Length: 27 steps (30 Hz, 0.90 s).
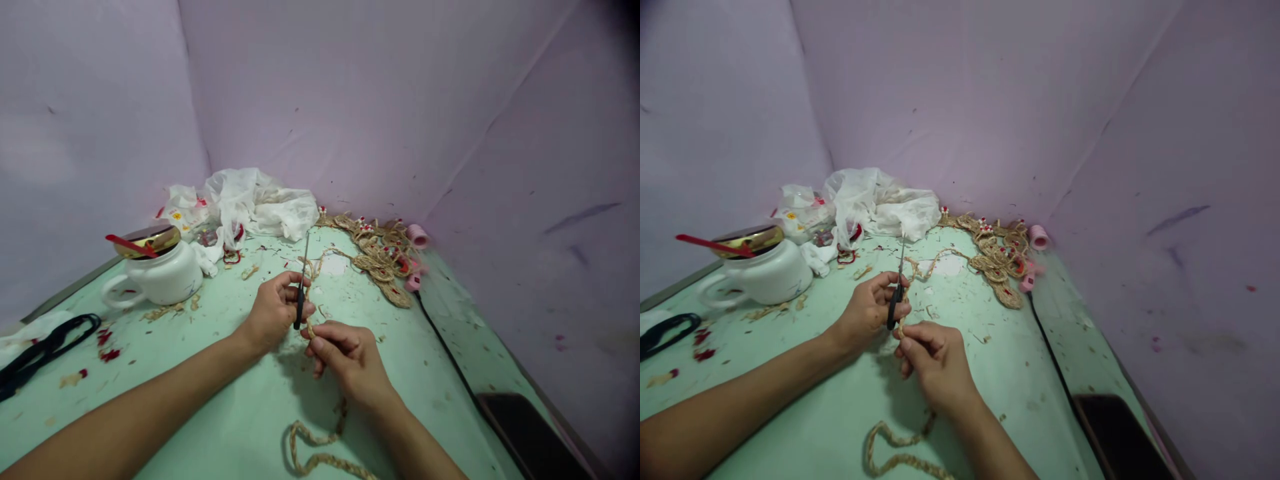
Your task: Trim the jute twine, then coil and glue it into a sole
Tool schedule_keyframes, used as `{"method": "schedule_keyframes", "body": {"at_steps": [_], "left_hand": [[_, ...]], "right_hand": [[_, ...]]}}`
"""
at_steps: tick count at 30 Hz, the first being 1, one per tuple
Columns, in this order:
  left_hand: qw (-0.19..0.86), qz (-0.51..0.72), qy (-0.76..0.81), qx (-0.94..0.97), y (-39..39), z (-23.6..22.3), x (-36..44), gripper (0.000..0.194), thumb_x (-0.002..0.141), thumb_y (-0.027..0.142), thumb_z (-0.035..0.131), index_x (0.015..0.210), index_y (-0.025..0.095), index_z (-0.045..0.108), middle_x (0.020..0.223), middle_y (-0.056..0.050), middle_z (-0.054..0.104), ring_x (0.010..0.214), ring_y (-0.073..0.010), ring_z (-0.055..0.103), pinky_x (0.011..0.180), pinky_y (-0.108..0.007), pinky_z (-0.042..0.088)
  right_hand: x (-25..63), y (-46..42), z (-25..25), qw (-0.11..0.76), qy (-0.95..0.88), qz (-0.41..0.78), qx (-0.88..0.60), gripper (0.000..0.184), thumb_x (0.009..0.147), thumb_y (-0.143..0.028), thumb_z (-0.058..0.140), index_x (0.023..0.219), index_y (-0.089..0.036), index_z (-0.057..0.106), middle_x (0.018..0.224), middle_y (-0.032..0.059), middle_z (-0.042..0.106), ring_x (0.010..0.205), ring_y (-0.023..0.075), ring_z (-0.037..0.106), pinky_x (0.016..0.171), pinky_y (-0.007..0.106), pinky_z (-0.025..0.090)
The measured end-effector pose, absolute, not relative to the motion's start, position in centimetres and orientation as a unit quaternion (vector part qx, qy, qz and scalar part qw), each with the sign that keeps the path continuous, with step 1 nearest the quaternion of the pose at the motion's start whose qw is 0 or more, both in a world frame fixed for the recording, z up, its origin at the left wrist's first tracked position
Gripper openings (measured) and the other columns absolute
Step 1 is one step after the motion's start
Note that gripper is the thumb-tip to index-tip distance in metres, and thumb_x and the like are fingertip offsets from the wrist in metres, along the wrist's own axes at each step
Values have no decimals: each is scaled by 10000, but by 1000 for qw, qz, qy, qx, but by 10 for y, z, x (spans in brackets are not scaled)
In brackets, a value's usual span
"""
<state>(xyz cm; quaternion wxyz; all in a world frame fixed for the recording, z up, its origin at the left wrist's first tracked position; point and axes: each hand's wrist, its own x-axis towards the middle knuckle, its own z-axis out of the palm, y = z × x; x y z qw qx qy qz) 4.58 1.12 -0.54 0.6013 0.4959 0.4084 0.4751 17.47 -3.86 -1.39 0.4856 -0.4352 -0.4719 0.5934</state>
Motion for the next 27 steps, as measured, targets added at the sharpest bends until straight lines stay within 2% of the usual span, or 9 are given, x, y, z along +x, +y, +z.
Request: {"method": "schedule_keyframes", "body": {"at_steps": [4,6,9,11,14,19,22,27], "left_hand": [[573,408,437,560,15,-8,40,335,623,274,624,899,174,462,543,74,480,431,-81,459,431,-204,375],[485,380,460,639,16,-6,29,317,659,318,602,915,171,487,568,61,482,485,-85,462,466,-202,365],[301,292,476,773,14,2,12,312,666,340,594,934,189,542,636,42,519,568,-101,474,537,-213,369],[211,218,450,840,11,5,5,282,687,277,538,958,206,562,681,30,564,612,-119,510,591,-231,380],[115,145,404,896,7,7,1,370,682,199,464,1043,209,544,810,-9,625,732,-168,568,659,-271,394],[28,92,381,920,6,3,4,474,667,211,472,1140,190,488,938,-58,623,809,-225,575,680,-328,409],[-8,91,373,923,6,2,4,485,679,214,470,1164,198,474,966,-67,608,772,-220,569,654,-336,408],[-27,97,362,927,7,-1,2,497,692,193,455,1189,203,457,955,-64,596,754,-207,565,645,-329,411]], "right_hand": [[177,-35,-14,468,-448,590,-481,176,569,-295,691,631,-131,698,482,-8,576,326,65,429,338,204,351],[182,-30,-15,473,-415,586,-510,193,549,-290,700,640,-121,689,480,-1,589,329,63,416,319,193,328],[191,-25,-13,494,-384,572,-531,236,521,-287,724,668,-108,682,502,19,616,359,64,425,315,174,281],[195,-23,-11,499,-380,570,-531,261,516,-287,728,696,-102,686,500,18,614,359,52,402,322,168,244],[197,-23,-8,499,-389,566,-529,261,529,-276,714,722,-100,697,477,2,596,344,34,340,335,175,204],[196,-25,-7,492,-395,562,-535,275,539,-256,689,764,-99,701,467,-4,595,344,34,292,350,189,180],[196,-24,-8,483,-393,576,-530,322,541,-249,681,828,-105,700,479,-15,591,340,32,288,354,192,167],[198,-24,-12,457,-436,605,-485,265,585,-241,650,817,-131,714,529,-15,595,338,16,261,355,194,147]]}}
